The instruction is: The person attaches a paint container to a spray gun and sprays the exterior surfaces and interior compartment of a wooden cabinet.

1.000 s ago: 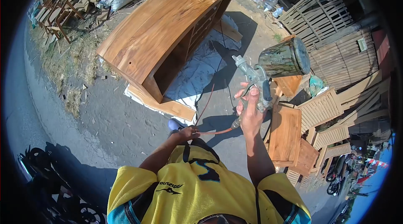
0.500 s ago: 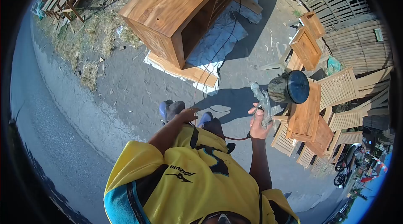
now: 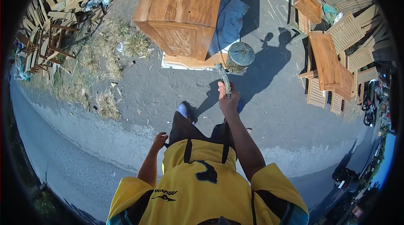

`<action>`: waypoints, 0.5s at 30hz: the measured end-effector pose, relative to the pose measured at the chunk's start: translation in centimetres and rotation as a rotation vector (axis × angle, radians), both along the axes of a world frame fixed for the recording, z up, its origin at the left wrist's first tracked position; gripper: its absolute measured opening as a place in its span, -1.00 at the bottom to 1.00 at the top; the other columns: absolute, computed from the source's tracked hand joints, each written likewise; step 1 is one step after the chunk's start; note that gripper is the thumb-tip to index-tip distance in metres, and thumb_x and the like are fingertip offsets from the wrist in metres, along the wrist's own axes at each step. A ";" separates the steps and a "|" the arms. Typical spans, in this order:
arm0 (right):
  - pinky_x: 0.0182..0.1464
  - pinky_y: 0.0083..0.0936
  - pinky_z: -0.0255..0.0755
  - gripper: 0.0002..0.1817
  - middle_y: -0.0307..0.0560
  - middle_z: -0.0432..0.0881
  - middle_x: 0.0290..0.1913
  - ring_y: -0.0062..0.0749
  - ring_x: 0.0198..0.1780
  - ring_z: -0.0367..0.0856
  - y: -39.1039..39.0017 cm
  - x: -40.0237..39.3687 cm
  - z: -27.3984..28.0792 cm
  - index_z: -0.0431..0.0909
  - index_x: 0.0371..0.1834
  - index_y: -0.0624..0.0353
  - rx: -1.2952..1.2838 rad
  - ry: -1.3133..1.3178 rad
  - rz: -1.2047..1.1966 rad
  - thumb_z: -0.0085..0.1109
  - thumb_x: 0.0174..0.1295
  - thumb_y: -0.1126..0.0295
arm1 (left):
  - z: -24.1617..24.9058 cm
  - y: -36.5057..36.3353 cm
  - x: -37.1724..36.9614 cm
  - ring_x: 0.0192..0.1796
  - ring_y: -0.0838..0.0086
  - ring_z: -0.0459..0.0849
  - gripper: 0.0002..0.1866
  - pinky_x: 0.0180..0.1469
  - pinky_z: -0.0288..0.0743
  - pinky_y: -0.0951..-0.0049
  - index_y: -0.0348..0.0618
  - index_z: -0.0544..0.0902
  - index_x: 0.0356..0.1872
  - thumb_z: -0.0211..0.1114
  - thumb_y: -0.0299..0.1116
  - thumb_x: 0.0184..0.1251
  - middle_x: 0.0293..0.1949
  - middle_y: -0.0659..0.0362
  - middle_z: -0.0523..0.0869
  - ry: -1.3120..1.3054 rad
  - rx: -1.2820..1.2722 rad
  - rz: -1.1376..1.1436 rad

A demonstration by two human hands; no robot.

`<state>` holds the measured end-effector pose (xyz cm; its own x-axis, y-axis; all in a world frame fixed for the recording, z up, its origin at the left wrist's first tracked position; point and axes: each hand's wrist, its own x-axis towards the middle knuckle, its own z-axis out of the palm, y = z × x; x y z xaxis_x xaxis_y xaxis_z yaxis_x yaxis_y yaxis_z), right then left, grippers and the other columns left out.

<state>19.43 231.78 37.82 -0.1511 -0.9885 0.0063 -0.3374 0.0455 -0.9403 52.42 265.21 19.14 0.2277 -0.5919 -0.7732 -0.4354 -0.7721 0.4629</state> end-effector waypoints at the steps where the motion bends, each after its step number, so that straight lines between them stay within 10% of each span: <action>1: -0.36 -0.41 0.44 -0.77 -0.15 0.64 -0.45 -0.50 -0.45 0.54 0.7 1.6 0.1 0.69 -0.14 0.25 0.013 0.020 -0.052 0.39 0.48 0.28 | 1.4 2.7 2.5 -0.05 0.11 0.89 -0.51 0.04 0.73 0.11 -0.13 0.74 0.23 0.42 -0.04 0.42 -0.06 -0.14 0.88 -0.039 0.066 -0.032; 6: -0.32 -0.33 0.47 -0.77 -0.11 0.65 -0.49 -0.38 -0.46 0.60 1.6 7.9 4.2 0.69 -0.14 0.24 -0.148 0.074 -0.272 0.38 0.48 0.27 | 3.5 15.3 12.1 -0.09 0.15 0.89 -0.50 -0.02 0.72 0.15 -0.05 0.76 0.22 0.45 0.01 0.39 -0.14 -0.17 0.88 -0.047 0.336 -0.078; 9: -0.23 -0.18 0.56 -0.75 0.14 0.79 -0.34 0.02 -0.31 0.78 1.7 12.4 5.8 0.71 -0.12 0.26 -0.069 0.112 -0.245 0.34 0.51 0.26 | 3.7 19.1 15.2 -0.10 0.17 0.89 -0.49 -0.03 0.72 0.16 -0.06 0.76 0.23 0.45 0.01 0.40 -0.15 -0.16 0.88 0.002 0.363 -0.078; 12: -0.30 -0.34 0.55 -0.71 -0.03 0.76 -0.42 -0.34 -0.44 0.69 1.6 18.3 6.2 0.72 -0.07 0.28 -0.395 0.022 -0.133 0.34 0.52 0.21 | 2.0 21.2 18.2 -0.11 0.19 0.89 -0.49 -0.04 0.72 0.18 -0.07 0.76 0.23 0.45 0.02 0.41 -0.16 -0.15 0.88 0.033 0.249 -0.111; 15: -0.26 -0.31 0.56 -0.70 0.03 0.79 -0.37 -0.25 -0.38 0.73 2.2 23.8 6.0 0.73 -0.06 0.27 -0.182 -0.016 -0.019 0.35 0.51 0.20 | -0.4 22.0 22.6 -0.12 0.21 0.89 -0.49 -0.05 0.72 0.19 -0.07 0.76 0.24 0.45 0.02 0.41 -0.17 -0.14 0.89 0.055 0.069 -0.194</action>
<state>43.24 233.94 43.86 -0.1708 -0.9682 0.1828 -0.3235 -0.1201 -0.9386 75.03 287.25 18.75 0.0710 -0.5656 -0.8216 -0.5550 -0.7068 0.4386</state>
